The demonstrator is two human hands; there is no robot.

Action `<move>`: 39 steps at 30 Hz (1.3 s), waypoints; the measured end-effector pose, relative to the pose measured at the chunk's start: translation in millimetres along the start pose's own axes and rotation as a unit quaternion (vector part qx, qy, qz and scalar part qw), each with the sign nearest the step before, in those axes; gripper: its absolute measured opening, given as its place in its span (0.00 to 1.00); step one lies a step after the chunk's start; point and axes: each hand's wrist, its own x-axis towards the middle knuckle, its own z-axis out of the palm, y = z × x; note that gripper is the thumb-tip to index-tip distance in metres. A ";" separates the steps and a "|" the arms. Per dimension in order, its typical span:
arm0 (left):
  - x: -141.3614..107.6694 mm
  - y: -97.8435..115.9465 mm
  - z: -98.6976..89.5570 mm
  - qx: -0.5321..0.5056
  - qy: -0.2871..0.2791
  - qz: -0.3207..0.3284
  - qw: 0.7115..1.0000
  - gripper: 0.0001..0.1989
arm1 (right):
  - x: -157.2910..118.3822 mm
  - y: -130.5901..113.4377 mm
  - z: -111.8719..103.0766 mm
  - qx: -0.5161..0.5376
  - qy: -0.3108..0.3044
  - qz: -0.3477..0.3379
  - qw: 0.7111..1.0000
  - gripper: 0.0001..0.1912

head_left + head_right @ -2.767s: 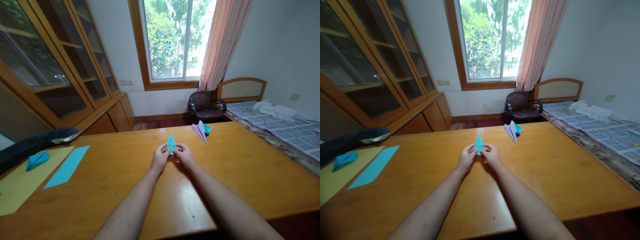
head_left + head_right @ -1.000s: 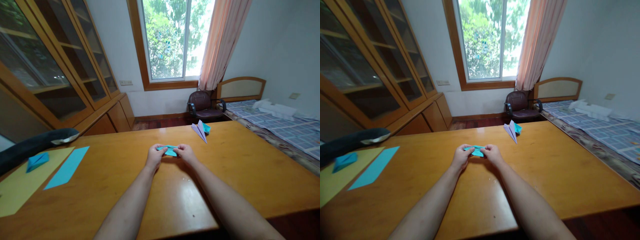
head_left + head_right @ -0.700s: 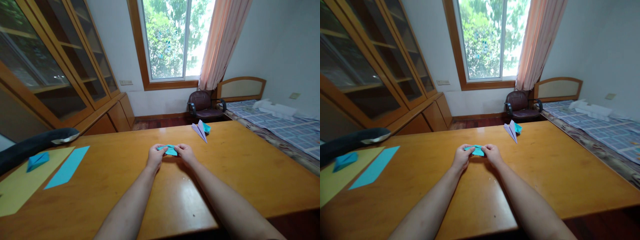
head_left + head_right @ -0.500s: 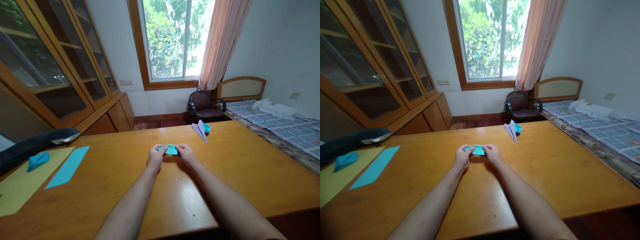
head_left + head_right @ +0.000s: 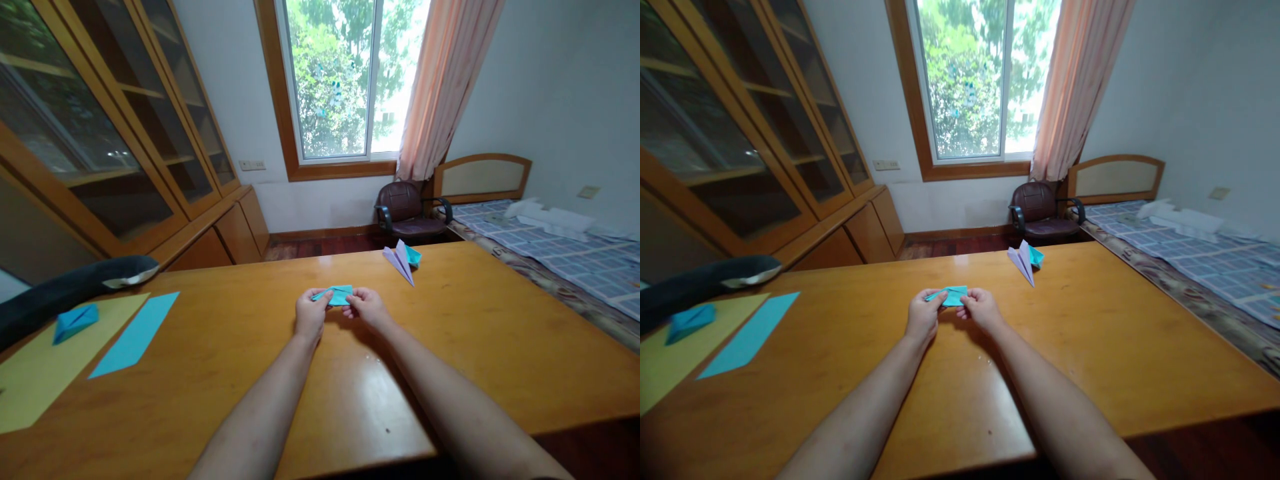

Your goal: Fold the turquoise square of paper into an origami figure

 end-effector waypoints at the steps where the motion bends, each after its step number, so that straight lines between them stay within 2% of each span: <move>1: 0.2 0.0 0.0 -0.002 0.001 -0.001 1.000 0.20 | -0.3 -0.1 0.3 0.002 0.001 -0.001 1.000 0.18; 10: -0.1 -0.2 0.0 0.008 0.007 0.002 1.000 0.20 | 0.1 6.9 -1.0 0.017 0.002 -0.003 1.000 0.16; 13: 0.9 -2.3 -3.1 0.061 -0.016 0.021 0.998 0.17 | 1.2 7.6 -3.7 0.004 0.019 -0.002 1.000 0.23; 15: 1.5 -1.3 -6.4 0.127 -0.028 0.059 0.990 0.15 | 1.7 8.2 -6.0 -0.023 0.031 -0.004 0.999 0.29; 17: 0.7 2.9 -9.5 0.211 -0.054 0.128 0.968 0.12 | 2.3 9.6 -8.4 -0.054 0.039 -0.014 0.998 0.31; 20: -3.2 12.3 -11.9 0.315 -0.157 0.234 0.906 0.06 | 3.6 13.3 -11.5 -0.087 0.047 -0.041 0.994 0.26; 22: -6.2 17.3 -11.6 0.352 -0.222 0.259 0.872 0.03 | 4.1 15.7 -12.8 -0.104 0.045 -0.059 0.992 0.21; 25: -8.5 19.0 -10.2 0.375 -0.253 0.252 0.855 0.05 | 3.9 17.2 -12.6 -0.109 0.029 -0.081 0.990 0.18; 28: -8.0 15.0 -9.1 0.358 -0.240 0.234 0.871 0.07 | 1.9 15.6 -9.1 -0.085 0.012 -0.099 0.991 0.18; 33: -6.3 6.7 -6.8 0.251 -0.223 0.130 0.933 0.11 | -3.2 9.1 -0.7 -0.013 -0.001 -0.130 0.991 0.20; 39: -8.4 4.9 -3.1 0.128 -0.245 0.032 0.961 0.14 | -3.6 4.5 -0.4 -0.005 0.013 -0.138 0.990 0.18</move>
